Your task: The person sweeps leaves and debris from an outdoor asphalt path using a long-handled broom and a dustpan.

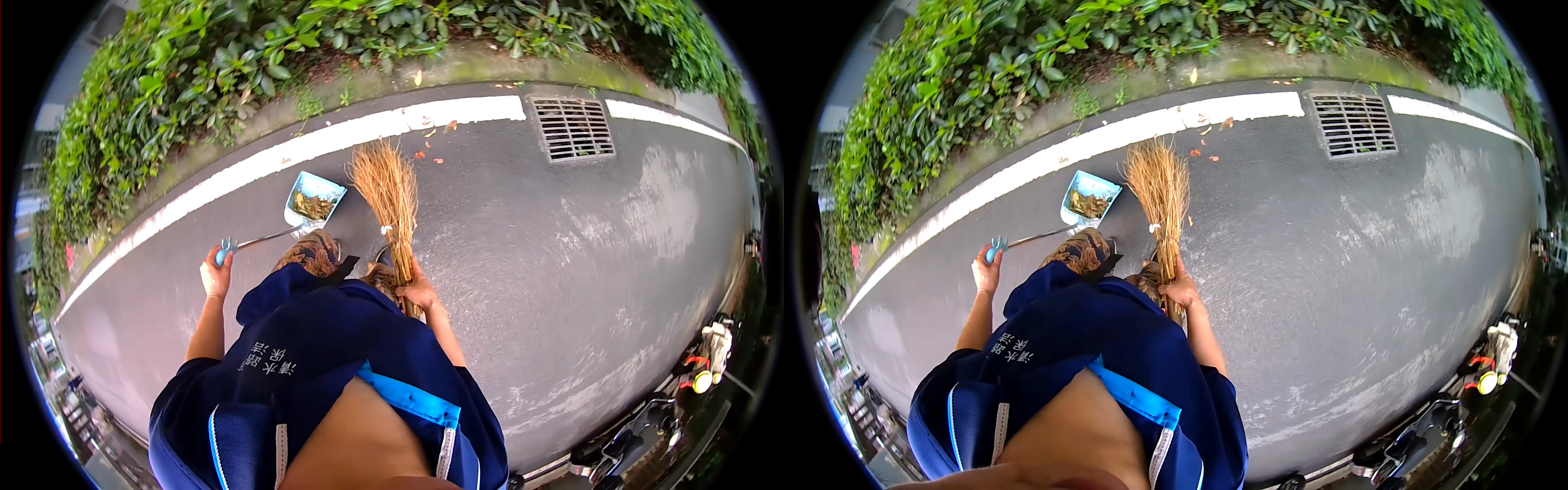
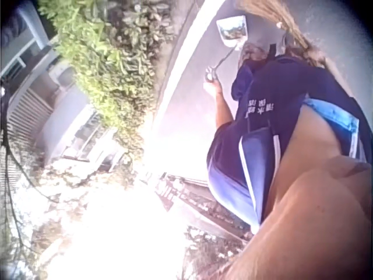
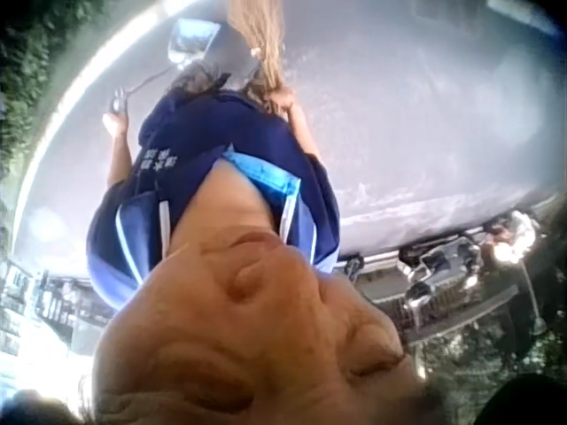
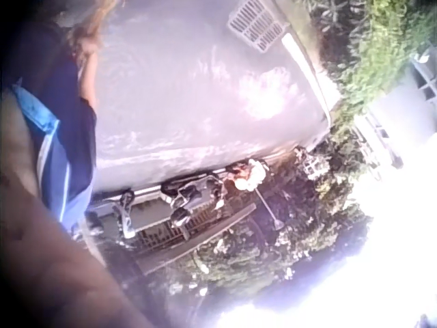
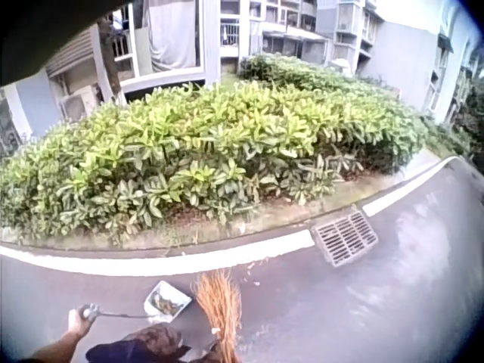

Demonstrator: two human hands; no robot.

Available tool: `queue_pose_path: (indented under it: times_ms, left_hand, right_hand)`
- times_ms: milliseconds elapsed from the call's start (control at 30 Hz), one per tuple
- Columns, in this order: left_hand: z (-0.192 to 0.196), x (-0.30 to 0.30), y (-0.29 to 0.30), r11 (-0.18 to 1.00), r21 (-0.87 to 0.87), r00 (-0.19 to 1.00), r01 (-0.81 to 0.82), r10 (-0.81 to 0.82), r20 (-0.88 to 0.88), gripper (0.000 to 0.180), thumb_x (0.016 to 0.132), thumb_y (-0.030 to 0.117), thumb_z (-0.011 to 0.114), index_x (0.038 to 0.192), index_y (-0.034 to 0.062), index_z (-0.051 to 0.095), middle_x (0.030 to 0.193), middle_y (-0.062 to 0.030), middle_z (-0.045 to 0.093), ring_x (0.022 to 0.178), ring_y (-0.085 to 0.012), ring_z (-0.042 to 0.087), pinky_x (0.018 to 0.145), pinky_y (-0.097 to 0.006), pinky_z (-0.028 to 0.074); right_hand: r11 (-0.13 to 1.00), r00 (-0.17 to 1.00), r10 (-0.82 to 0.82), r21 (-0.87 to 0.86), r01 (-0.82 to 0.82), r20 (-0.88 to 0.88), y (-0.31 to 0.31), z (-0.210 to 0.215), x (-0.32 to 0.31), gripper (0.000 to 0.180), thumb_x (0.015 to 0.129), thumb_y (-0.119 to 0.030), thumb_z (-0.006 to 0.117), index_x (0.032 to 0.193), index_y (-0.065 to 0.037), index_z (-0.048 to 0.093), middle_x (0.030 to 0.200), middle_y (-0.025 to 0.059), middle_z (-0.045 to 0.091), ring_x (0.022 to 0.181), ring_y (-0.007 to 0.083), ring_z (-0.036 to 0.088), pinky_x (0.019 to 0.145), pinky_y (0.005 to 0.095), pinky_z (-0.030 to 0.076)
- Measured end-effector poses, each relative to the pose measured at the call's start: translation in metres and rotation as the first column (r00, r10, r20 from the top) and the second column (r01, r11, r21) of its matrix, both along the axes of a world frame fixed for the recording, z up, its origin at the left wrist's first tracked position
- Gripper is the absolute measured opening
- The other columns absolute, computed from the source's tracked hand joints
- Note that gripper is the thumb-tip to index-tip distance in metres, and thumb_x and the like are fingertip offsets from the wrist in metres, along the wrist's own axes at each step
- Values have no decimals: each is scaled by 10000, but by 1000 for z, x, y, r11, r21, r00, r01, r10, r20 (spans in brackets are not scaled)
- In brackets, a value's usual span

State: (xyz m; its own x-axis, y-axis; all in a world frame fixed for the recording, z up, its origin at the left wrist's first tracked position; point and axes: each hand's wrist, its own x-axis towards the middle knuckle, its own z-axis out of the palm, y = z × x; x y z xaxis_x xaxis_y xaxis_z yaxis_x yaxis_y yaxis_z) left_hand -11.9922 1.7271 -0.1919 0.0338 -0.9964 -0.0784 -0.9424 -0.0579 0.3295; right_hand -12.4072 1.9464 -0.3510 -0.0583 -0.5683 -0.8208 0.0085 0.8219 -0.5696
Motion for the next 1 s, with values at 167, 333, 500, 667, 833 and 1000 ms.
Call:
queue_pose_path:
  times_ms: [167, 333, 500, 667, 833, 1000]
  left_hand:
    - [4, -52, -46, 999, 13, 998, 46, -45, -36, 336, 800, 260, 688, 1015, 6, 639, 818, -216, 653, 764, -338, 659, 708, -366, 507]
    - [-30, -97, -109, 990, 15, 985, 139, -136, -110, 324, 788, 254, 698, 1019, 34, 646, 800, -207, 655, 754, -345, 656, 695, -380, 506]
    - [-54, -164, -171, 943, 172, 959, 284, -281, -40, 304, 778, 289, 699, 1018, 107, 661, 751, -198, 645, 721, -375, 632, 667, -418, 504]
    - [-62, -218, -215, 898, 202, 920, 391, -385, -72, 308, 765, 299, 706, 1019, 128, 664, 727, -181, 644, 690, -362, 632, 662, -426, 508]
    - [-63, -270, -247, 901, 156, 914, 405, -392, -107, 299, 762, 261, 715, 1015, 110, 663, 724, -163, 653, 673, -331, 644, 654, -395, 509]
    - [-64, -334, -261, 919, 211, 942, 333, -315, -118, 327, 748, 266, 737, 1014, 91, 662, 787, -150, 675, 735, -298, 662, 694, -368, 512]
  right_hand:
    - [989, 990, -136, -59, 134, -25, -13, 48, -49, 1052, 636, -25, 698, 1491, -142, 95, 1221, 130, 570, 1016, 244, 593, 892, 306, 464]
    - [840, 797, -529, 47, 540, 293, -22, 73, -93, 1043, 666, 52, 652, 1494, -163, 56, 1082, 97, 587, 906, 203, 588, 777, 317, 499]
    - [852, 852, -523, -8, 523, 14, -57, 68, -122, 1043, 662, 87, 689, 1481, -136, 83, 1020, 97, 572, 813, 184, 589, 664, 291, 516]
    - [683, 686, -727, -72, 727, 26, -83, 57, -149, 973, 696, 81, 692, 1473, -114, 140, 1003, 102, 602, 729, 171, 593, 610, 295, 515]
    - [686, 685, -728, -41, 727, -37, -92, 42, -202, 991, 693, 76, 687, 1477, -130, 116, 940, 94, 591, 690, 169, 581, 587, 294, 511]
    - [693, 694, -720, -68, 717, -14, -104, 27, -284, 940, 735, 40, 680, 1475, -199, 152, 815, 54, 561, 558, 134, 529, 470, 273, 471]
